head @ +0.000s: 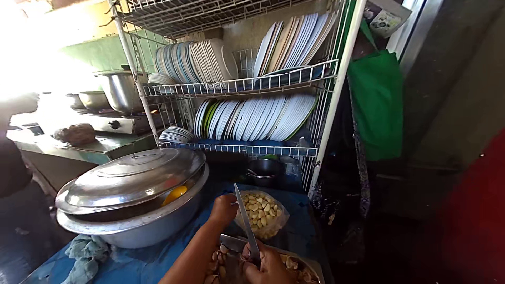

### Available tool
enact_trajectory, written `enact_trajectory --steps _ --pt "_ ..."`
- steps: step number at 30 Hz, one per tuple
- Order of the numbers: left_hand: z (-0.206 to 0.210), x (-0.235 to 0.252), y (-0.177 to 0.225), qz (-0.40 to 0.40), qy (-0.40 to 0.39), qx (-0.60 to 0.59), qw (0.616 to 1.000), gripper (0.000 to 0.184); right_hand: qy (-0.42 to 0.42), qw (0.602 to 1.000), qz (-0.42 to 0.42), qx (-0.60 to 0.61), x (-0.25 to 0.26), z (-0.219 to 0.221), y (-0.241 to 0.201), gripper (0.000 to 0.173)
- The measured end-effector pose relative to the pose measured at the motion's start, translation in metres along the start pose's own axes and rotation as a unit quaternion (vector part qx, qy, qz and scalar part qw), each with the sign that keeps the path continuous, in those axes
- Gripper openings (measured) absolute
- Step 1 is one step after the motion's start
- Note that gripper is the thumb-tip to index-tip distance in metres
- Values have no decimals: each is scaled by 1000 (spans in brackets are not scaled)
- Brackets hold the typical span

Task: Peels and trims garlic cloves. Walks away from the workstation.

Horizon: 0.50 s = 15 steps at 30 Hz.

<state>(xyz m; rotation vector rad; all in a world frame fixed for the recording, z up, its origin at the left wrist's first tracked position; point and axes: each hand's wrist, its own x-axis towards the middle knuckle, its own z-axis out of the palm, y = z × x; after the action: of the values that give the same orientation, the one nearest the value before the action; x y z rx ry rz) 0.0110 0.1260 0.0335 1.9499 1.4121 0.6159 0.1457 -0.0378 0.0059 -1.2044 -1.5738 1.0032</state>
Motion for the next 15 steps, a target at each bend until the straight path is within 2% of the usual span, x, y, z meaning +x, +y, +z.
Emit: enact_trajectory --steps 2,5,10,12,15 --pt "-12 -22 -2 10 -27 66 997 26 15 1000 8 3 2 2 3 12" --pt "-23 -66 -2 -20 -91 135 987 23 33 997 76 3 5 0 1 17" --pt "-9 -115 -6 -39 -195 210 957 24 7 981 191 -41 10 1 -4 17" --pt "5 -120 -7 -51 -205 254 944 25 -22 975 199 -96 10 2 -1 12" --pt "18 -122 -1 -87 -170 326 926 25 -43 969 206 -128 10 2 1 8"
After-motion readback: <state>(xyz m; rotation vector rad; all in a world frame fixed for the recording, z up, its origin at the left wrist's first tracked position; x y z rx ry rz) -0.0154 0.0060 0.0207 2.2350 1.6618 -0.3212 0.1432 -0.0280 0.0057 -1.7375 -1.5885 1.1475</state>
